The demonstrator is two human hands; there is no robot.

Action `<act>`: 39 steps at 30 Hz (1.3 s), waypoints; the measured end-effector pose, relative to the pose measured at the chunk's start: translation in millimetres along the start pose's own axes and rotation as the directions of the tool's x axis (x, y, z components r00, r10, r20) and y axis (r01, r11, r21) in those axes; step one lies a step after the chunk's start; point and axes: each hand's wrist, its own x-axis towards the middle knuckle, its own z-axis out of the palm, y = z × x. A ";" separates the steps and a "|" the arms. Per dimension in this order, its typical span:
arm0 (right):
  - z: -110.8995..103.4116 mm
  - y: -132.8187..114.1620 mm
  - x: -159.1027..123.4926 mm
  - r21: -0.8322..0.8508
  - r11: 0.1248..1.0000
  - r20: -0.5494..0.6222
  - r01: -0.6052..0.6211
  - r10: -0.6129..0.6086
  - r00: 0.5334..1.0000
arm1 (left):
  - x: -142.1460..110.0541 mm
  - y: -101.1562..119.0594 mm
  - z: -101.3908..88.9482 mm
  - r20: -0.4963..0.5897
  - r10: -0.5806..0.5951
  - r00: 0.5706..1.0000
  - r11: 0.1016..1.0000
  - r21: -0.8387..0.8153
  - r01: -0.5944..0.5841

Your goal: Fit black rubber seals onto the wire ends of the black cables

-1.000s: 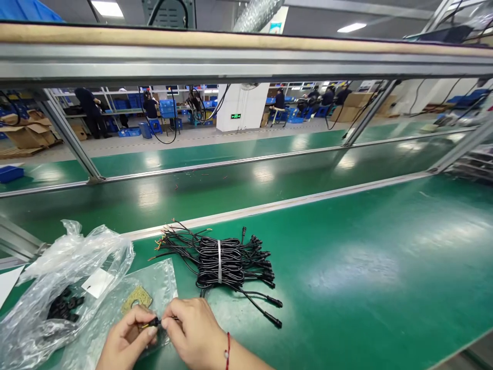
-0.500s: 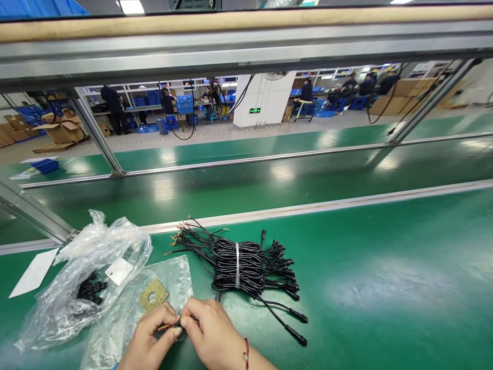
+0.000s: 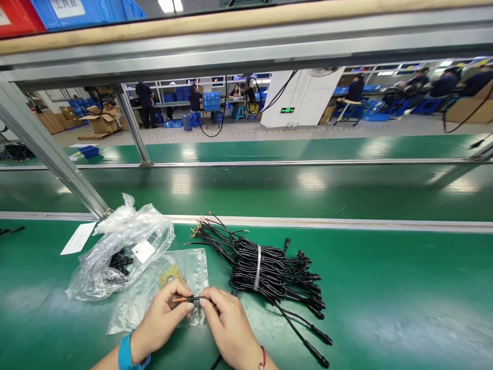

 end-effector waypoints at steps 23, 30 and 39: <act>-4.0 -2.8 -2.1 0.109 0.994 0.165 -0.008 -0.010 0.986 | 7.6 13.0 -12.7 0.225 0.133 0.965 0.988 -0.105 -0.111; -3.3 -2.2 -0.6 -0.008 1.000 0.186 0.012 -0.010 0.982 | 2.6 12.9 -7.1 0.240 0.146 0.960 0.980 0.096 -0.173; -3.0 -5.2 3.9 -0.035 0.998 0.112 0.045 -0.041 0.993 | 3.9 21.1 -14.3 0.132 0.096 0.987 0.955 0.267 -0.129</act>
